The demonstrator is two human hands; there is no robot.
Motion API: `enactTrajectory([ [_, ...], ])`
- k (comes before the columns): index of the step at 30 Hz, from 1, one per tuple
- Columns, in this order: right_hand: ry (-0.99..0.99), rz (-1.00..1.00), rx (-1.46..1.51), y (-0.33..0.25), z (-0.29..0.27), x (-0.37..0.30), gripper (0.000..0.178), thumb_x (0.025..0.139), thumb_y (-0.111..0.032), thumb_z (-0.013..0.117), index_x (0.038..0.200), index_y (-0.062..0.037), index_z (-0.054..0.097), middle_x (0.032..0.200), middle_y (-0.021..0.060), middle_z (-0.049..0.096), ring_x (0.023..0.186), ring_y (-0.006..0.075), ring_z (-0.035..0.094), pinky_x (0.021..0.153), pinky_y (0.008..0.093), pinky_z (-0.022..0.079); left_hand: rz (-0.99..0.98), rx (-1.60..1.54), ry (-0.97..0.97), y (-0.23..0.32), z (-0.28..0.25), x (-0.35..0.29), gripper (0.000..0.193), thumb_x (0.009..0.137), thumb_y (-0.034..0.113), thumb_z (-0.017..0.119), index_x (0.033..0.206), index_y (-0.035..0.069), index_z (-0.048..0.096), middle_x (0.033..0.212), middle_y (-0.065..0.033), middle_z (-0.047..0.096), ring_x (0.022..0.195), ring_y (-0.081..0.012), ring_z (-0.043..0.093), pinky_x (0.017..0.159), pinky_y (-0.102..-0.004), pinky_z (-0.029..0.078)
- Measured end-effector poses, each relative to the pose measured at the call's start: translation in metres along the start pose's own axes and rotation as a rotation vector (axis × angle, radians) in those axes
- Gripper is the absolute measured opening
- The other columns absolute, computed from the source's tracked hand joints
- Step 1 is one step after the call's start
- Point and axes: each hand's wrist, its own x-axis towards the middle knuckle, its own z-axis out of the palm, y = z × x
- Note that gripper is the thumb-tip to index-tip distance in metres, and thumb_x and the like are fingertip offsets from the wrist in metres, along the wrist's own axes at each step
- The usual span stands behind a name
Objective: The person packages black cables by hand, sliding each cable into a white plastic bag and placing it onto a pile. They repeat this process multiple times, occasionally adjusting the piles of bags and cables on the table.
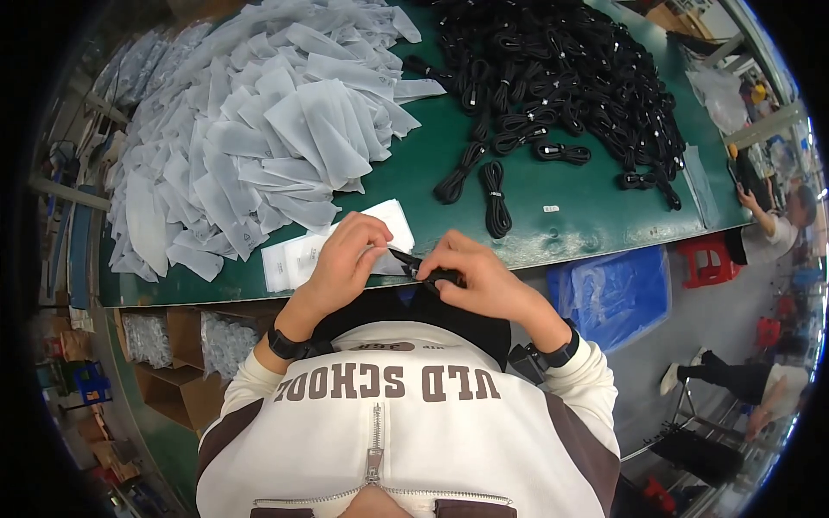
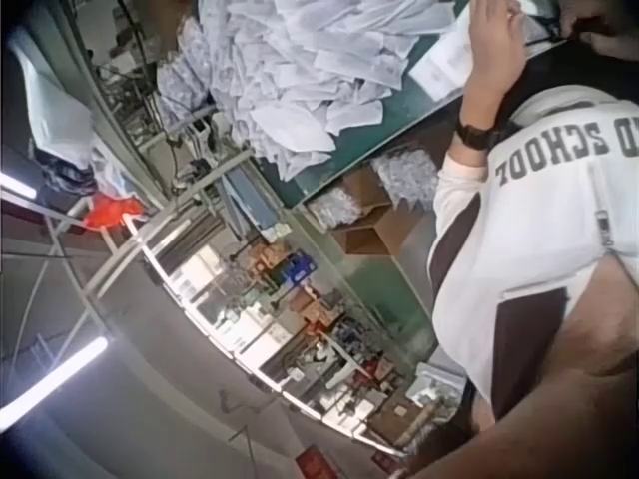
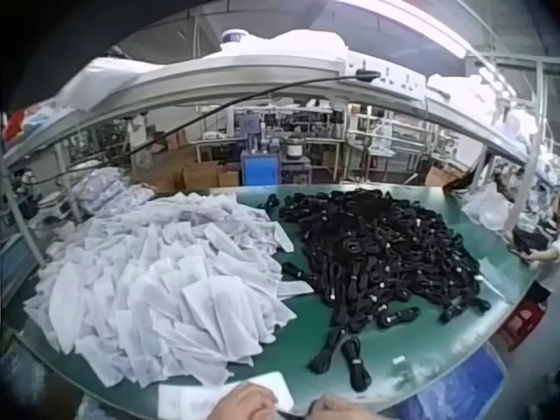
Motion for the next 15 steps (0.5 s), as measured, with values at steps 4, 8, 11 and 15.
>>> enactTrajectory([
  [4, -0.014, -0.364, -0.843, -0.03, 0.002, 0.007, 0.031, 0.073, 0.011, 0.062, 0.1, -0.0009, 0.067, 0.114, 0.0117, 0.059, 0.097, 0.0264, 0.059, 0.075, 0.0335, 0.051, -0.023, 0.001, 0.025, 0.005, -0.003, 0.006, 0.013, 0.084, -0.005, 0.062, 0.09, 0.002, 0.054, 0.102, -0.0125, 0.061, 0.093, -0.0333, 0.056, 0.083, -0.0391, 0.046],
  [8, 0.061, -0.592, -0.884, -0.033, 0.005, 0.02, 0.03, 0.067, 0.014, 0.065, 0.093, -0.0014, 0.067, 0.117, 0.0143, 0.061, 0.094, 0.0302, 0.061, 0.075, 0.0346, 0.052, -0.02, -0.038, 0.039, 0.008, -0.006, 0.015, 0.011, 0.085, -0.003, 0.062, 0.091, 0.002, 0.054, 0.104, -0.0123, 0.061, 0.094, -0.0319, 0.057, 0.085, -0.0385, 0.046],
  [11, 0.255, -0.759, -0.776, -0.026, 0.01, 0.031, 0.029, 0.067, 0.017, 0.064, 0.088, -0.0023, 0.064, 0.12, 0.0166, 0.066, 0.092, 0.0307, 0.062, 0.075, 0.0352, 0.052, -0.076, -0.151, 0.07, 0.005, -0.012, 0.021, 0.009, 0.087, -0.002, 0.061, 0.091, 0.002, 0.054, 0.106, -0.0114, 0.061, 0.095, -0.0286, 0.057, 0.087, -0.0368, 0.046],
  [15, 0.216, -0.836, -0.674, -0.036, 0.008, 0.034, 0.026, 0.069, 0.018, 0.063, 0.083, -0.0028, 0.06, 0.119, 0.0188, 0.07, 0.089, 0.0303, 0.063, 0.075, 0.0361, 0.052, -0.179, -0.403, 0.074, -0.001, -0.02, 0.029, 0.006, 0.093, 0.003, 0.06, 0.092, 0.003, 0.054, 0.111, -0.0095, 0.06, 0.099, -0.0212, 0.056, 0.092, -0.034, 0.045],
])
